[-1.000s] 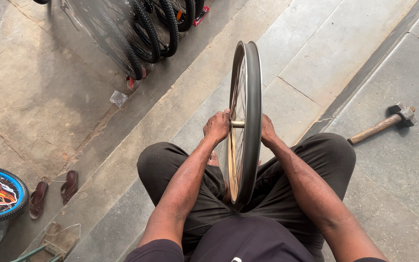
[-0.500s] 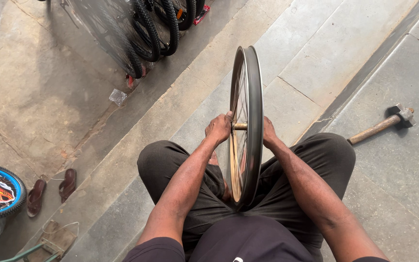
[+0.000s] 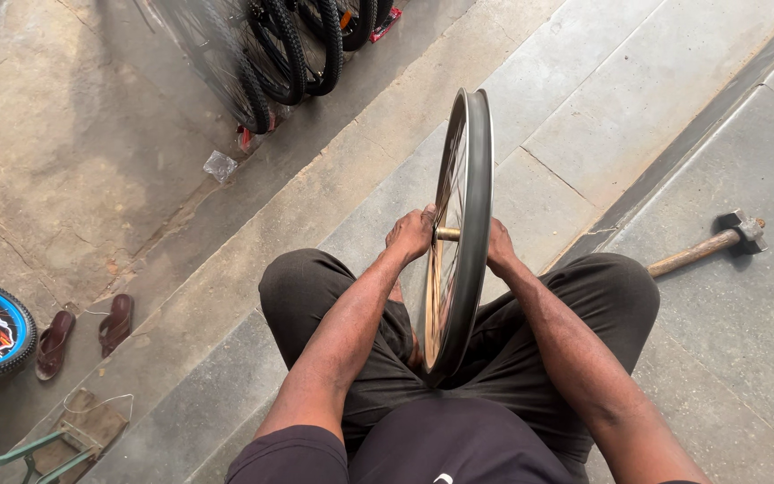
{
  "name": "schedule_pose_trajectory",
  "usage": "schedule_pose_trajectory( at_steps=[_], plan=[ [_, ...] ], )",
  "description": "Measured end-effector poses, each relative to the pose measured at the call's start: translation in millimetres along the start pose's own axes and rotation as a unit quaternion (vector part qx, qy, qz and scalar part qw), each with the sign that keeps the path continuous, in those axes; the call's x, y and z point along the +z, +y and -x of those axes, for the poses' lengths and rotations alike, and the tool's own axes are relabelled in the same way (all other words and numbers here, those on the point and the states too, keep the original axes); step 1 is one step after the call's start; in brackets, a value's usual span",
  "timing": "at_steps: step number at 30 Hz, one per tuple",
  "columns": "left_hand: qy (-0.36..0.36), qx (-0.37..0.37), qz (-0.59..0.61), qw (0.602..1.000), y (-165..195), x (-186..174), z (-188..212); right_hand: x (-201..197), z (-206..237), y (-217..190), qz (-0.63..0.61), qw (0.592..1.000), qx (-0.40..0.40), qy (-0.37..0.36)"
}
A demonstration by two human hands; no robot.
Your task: The person sits on the floor and repeatedly spins a bicycle wheel, tapping the rim with a hammer to true it. They then stand up, walk to a bicycle frame, and place the wheel next to it.
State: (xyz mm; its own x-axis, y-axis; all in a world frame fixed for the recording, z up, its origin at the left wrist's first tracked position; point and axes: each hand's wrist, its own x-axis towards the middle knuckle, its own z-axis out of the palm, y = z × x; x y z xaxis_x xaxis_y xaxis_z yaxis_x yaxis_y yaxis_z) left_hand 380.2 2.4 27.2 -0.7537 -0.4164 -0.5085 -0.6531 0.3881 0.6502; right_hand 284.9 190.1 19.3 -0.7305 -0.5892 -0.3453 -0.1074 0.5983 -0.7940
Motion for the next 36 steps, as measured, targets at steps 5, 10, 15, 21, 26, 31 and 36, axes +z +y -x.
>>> schedule_pose_trajectory(
  at_steps=[5,10,15,21,26,31,36],
  plan=[
    [-0.013,0.008,-0.006,1.0,-2.9,2.7,-3.0,0.3,-2.1,2.2,0.03,0.998,-0.057,0.004],
    [-0.01,0.009,-0.009,1.0,-4.4,3.6,-4.1,1.1,-2.6,1.7,0.021,1.0,-0.015,0.001],
    [-0.006,0.007,-0.008,1.0,-2.7,3.3,-2.7,2.1,-2.6,1.2,0.077,0.997,0.027,-0.012],
    [-0.008,0.003,-0.012,1.0,-1.4,1.7,-1.9,2.6,-1.8,-0.8,0.118,0.993,-0.018,0.0],
    [-0.002,0.009,-0.013,1.0,-0.1,2.2,-2.0,0.7,0.1,-3.9,0.18,0.983,-0.045,-0.005],
    [0.0,0.009,-0.016,1.0,0.5,2.4,-1.6,0.8,0.9,-4.8,0.133,0.988,-0.079,0.011],
    [0.002,0.019,-0.021,1.0,-0.6,1.2,-1.1,2.0,1.6,-4.5,0.189,0.978,-0.084,0.015]
  ],
)
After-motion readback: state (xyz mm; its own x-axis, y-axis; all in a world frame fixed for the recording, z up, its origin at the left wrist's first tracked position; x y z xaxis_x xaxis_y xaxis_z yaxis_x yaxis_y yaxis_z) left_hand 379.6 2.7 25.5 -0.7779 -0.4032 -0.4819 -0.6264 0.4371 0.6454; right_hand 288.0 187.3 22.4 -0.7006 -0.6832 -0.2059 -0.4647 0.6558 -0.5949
